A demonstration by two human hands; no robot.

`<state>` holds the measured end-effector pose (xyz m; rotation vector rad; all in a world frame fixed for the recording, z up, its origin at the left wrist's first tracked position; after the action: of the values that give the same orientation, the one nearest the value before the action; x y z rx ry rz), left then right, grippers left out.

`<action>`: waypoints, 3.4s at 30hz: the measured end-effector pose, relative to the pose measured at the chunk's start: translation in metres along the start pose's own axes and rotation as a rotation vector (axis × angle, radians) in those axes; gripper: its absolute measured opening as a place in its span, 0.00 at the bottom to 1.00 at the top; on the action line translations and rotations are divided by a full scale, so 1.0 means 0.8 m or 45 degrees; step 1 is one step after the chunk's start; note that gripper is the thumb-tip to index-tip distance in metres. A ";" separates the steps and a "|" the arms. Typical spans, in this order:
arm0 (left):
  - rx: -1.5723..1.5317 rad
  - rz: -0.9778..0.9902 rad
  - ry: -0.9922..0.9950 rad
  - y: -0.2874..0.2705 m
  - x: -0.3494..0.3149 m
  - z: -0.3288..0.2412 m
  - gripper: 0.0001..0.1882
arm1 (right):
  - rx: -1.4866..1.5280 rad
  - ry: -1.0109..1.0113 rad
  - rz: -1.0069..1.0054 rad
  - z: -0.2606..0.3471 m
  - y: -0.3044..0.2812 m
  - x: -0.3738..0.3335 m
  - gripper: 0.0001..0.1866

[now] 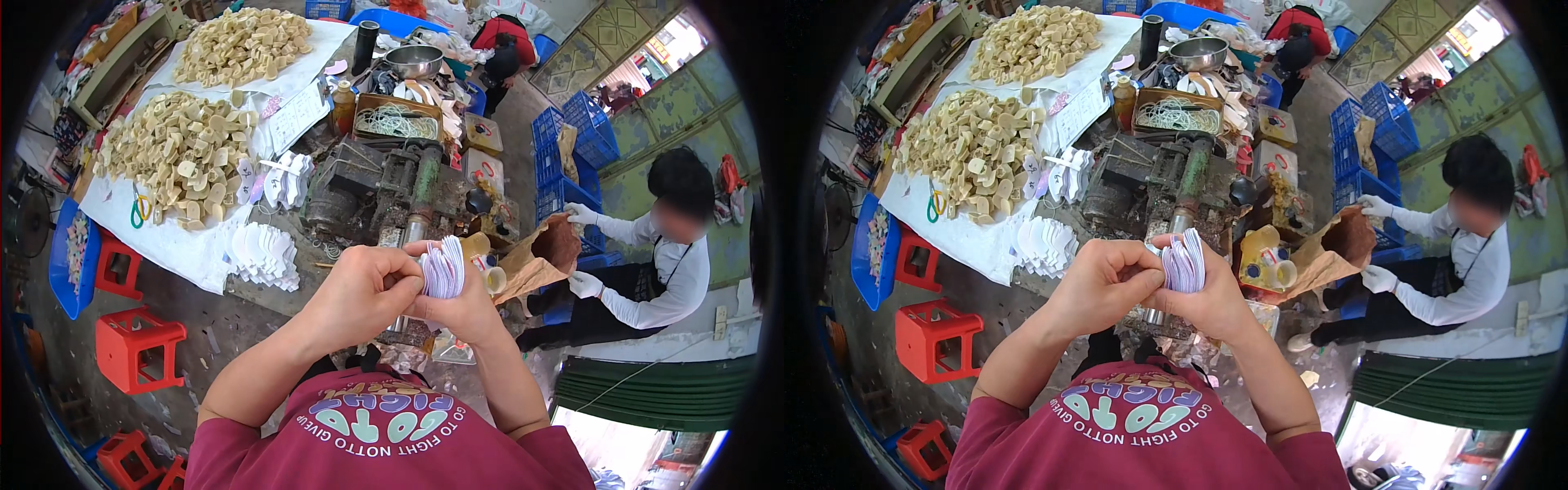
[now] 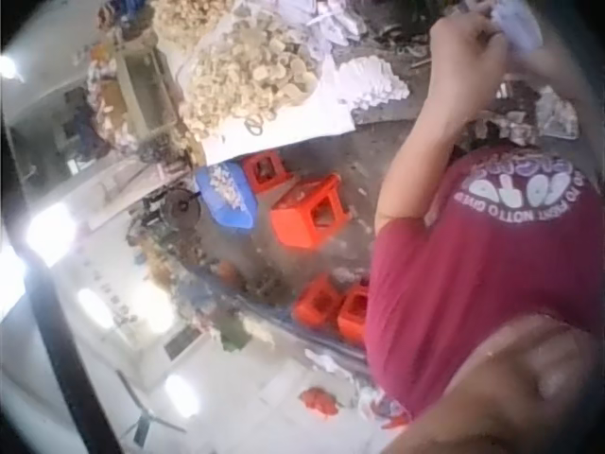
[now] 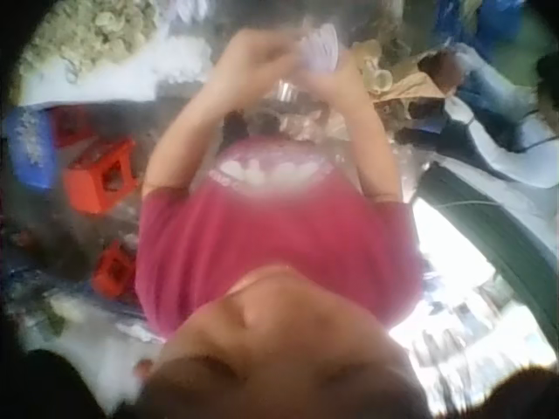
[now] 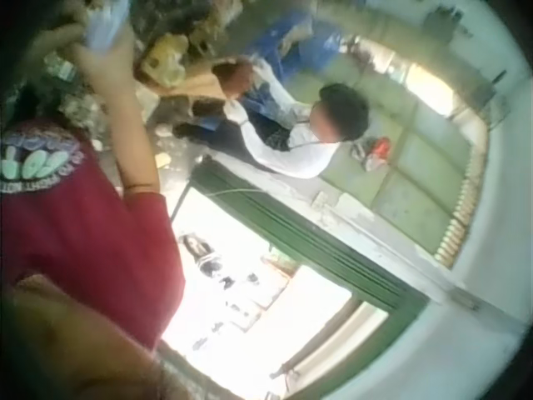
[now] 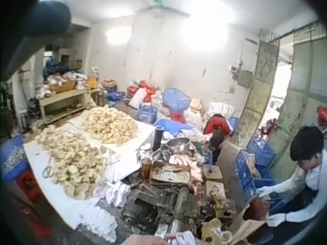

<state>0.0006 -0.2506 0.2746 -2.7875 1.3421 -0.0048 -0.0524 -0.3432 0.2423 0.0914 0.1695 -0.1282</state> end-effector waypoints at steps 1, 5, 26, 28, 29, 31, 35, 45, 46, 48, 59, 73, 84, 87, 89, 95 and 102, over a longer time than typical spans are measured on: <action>-0.036 0.003 0.023 0.000 0.000 -0.001 0.04 | -0.008 0.003 0.005 0.001 0.001 -0.001 0.33; -0.195 0.003 0.020 -0.003 -0.001 0.012 0.04 | -0.112 0.013 0.004 0.005 0.004 0.000 0.32; -0.635 -0.019 0.161 0.006 0.006 0.028 0.04 | 0.357 0.170 0.111 -0.017 0.005 -0.003 0.41; -0.693 0.015 0.011 0.010 0.004 0.032 0.04 | 0.240 0.100 0.072 -0.011 -0.001 -0.004 0.41; -0.667 0.055 -0.042 0.008 0.002 0.034 0.04 | 0.094 0.045 0.039 0.000 -0.001 -0.004 0.42; -0.599 0.093 -0.101 0.004 -0.001 0.034 0.04 | -0.112 0.030 -0.008 0.012 0.000 -0.005 0.42; -0.372 0.034 -0.054 -0.004 -0.003 0.025 0.06 | -0.201 0.002 -0.081 0.014 0.004 -0.007 0.40; -0.133 -0.056 -0.014 -0.010 -0.003 0.023 0.06 | -0.388 -0.054 -0.166 0.022 0.005 -0.008 0.37; -0.118 -0.058 -0.006 -0.010 -0.003 0.026 0.06 | -0.411 -0.057 -0.168 0.024 0.006 -0.008 0.37; -0.313 -0.025 -0.038 -0.006 -0.004 0.034 0.06 | -0.333 -0.025 -0.154 0.017 0.003 -0.008 0.37; -0.364 -0.003 -0.087 -0.002 -0.002 0.034 0.06 | -0.448 0.002 -0.182 0.018 -0.002 -0.009 0.39; -0.696 -0.077 -0.063 0.013 -0.007 0.041 0.05 | 0.320 0.136 0.224 -0.015 0.015 -0.006 0.42; -0.566 -0.017 -0.213 0.002 -0.010 0.046 0.10 | 0.069 0.123 0.070 -0.013 0.001 -0.002 0.36; -0.409 -0.049 -0.221 -0.003 -0.009 0.043 0.10 | -0.115 0.064 0.001 -0.007 -0.001 0.001 0.36; -0.329 -0.061 -0.221 -0.005 -0.007 0.042 0.09 | -0.202 0.026 -0.033 -0.004 -0.002 0.002 0.36; -0.263 -0.099 -0.184 -0.006 -0.004 0.042 0.08 | -0.307 -0.034 -0.053 -0.003 -0.005 0.001 0.37; -0.288 -0.115 -0.108 -0.003 -0.003 0.044 0.08 | -0.377 -0.021 -0.101 -0.003 -0.009 0.002 0.36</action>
<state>0.0017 -0.2459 0.2399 -2.9912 1.2694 0.2759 -0.0521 -0.3502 0.2388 -0.2114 0.1738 -0.1815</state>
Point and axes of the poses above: each hand's wrist, its own x-axis towards the middle knuckle, its own y-axis out of the palm, z = x × y, the point moved 10 cm from there along x, towards the middle knuckle, and after that the axes turned 5 degrees about -x, right-handed, at the moved point
